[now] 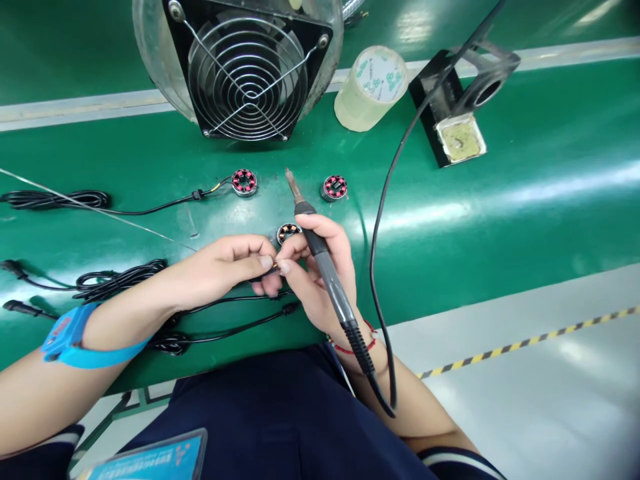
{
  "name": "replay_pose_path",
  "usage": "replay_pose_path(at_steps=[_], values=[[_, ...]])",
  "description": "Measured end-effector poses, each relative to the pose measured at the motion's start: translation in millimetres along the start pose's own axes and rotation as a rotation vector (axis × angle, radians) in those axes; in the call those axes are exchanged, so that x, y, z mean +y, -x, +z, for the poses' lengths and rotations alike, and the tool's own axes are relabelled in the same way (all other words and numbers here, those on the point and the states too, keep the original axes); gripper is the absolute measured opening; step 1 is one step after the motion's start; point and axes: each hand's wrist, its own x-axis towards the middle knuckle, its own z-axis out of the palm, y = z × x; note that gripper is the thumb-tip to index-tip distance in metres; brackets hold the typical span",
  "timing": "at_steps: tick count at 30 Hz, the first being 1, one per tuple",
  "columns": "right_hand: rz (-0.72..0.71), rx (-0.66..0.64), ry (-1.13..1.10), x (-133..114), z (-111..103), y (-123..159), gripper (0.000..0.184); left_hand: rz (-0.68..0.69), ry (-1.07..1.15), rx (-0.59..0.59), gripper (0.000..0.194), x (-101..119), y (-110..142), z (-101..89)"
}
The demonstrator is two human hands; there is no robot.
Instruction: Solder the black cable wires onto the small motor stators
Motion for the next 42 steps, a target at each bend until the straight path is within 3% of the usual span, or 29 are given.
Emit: replay_pose_path(at_steps=[3,10,14,19,24,42], values=[[-0.031,-0.005,0.034,1.4,1.7,-0.1,0.038,-0.082,0.099,-0.005,0.019,2.5,0.2,-0.3],[0.068,0.097,0.182,1.6,-10.4,1.3,0.030,-0.039,-0.190,0.348,0.007,2.9,-18.9,-8.5],[-0.013,0.166,0.381,-0.4,-26.0,8.2,0.026,-0.046,-0.221,0.442,0.008,-1.5,-29.4,-11.7],[-0.133,0.297,0.416,5.0,-33.1,17.9,0.012,-0.042,-0.227,0.464,0.006,-4.6,-31.2,-10.7],[-0.092,0.346,0.351,12.6,-36.2,28.5,0.018,-0.066,-0.231,0.474,0.007,-3.7,-31.6,-9.7],[-0.109,0.347,0.390,20.0,-37.2,29.0,0.023,-0.034,-0.298,0.482,0.007,-6.6,-33.7,-10.4]])
